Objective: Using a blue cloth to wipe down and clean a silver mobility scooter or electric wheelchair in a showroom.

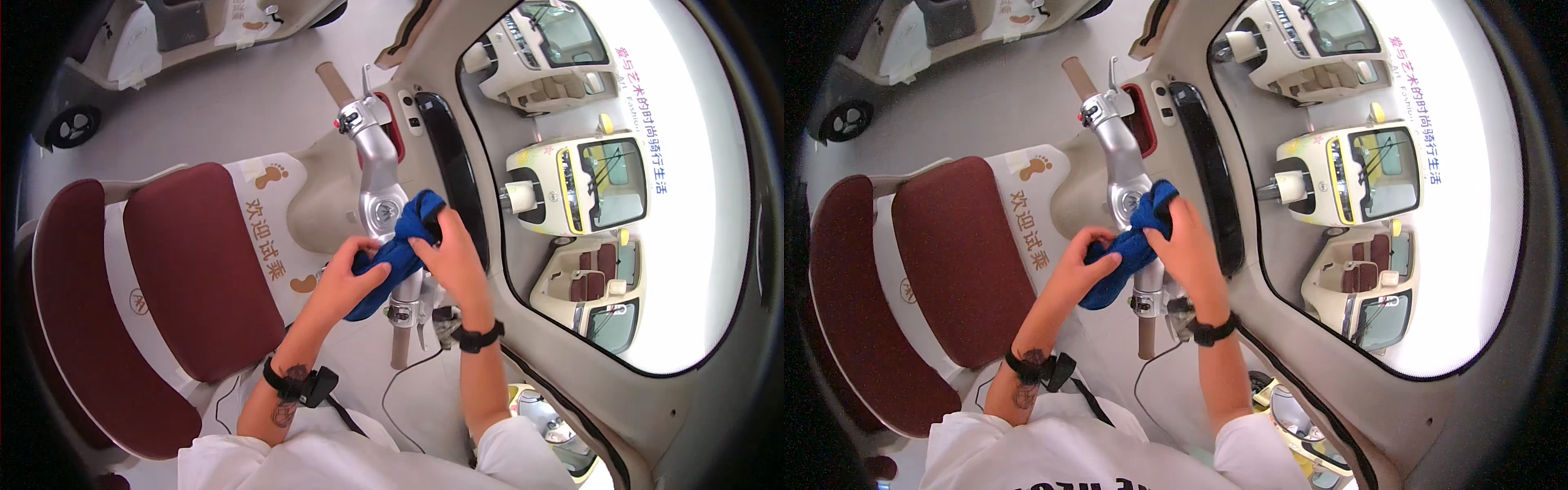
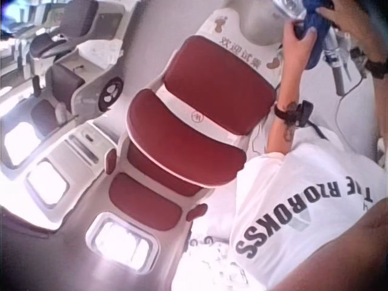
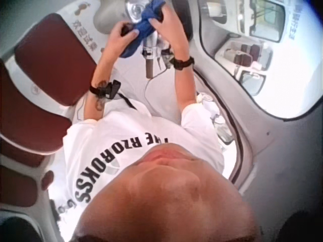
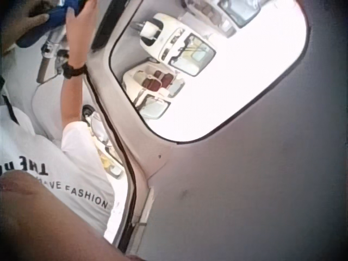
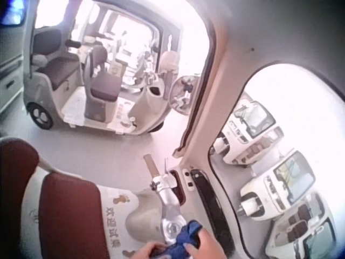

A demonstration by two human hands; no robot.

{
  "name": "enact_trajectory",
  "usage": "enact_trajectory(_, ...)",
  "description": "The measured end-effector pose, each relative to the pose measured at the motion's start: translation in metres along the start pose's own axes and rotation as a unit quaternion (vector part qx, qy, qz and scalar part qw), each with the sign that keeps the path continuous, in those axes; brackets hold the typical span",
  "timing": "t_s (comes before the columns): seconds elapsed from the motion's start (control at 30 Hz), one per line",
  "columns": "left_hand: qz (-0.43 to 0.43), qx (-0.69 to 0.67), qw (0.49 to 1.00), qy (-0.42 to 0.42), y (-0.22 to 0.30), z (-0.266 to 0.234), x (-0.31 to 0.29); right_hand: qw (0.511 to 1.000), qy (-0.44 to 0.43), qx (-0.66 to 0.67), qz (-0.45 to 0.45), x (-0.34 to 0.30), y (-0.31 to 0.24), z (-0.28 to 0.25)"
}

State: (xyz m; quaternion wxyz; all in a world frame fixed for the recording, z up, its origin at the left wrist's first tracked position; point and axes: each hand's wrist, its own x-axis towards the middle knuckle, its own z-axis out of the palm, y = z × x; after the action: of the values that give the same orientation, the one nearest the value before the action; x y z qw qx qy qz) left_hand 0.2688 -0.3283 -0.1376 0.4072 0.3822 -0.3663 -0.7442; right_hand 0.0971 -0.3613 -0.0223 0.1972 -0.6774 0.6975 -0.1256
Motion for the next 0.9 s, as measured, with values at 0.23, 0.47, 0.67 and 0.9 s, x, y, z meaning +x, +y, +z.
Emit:
enact_trajectory(0.23, 0.212, 0.181, 0.957, 0.074, 0.072, 0.002, 0.075, 0.994, -0.005, -0.021, -0.104, 0.114, 0.008, 0.003)
enact_trajectory(0.47, 0.261, 0.345, 0.884, 0.178, 0.068, -0.043, 0.138, 0.998, 0.054, -0.034, 0.015, 0.123, 0.004, 0.055)
enact_trajectory(0.67, 0.44, 0.374, 0.809, 0.112, 0.104, -0.047, 0.183, 0.998, 0.038, 0.036, 0.047, 0.12, 0.006, 0.039)
enact_trajectory(0.9, 0.408, 0.512, 0.755, 0.046, 0.137, -0.055, 0.278, 0.997, 0.043, 0.043, 0.052, 0.144, 0.005, 0.04)
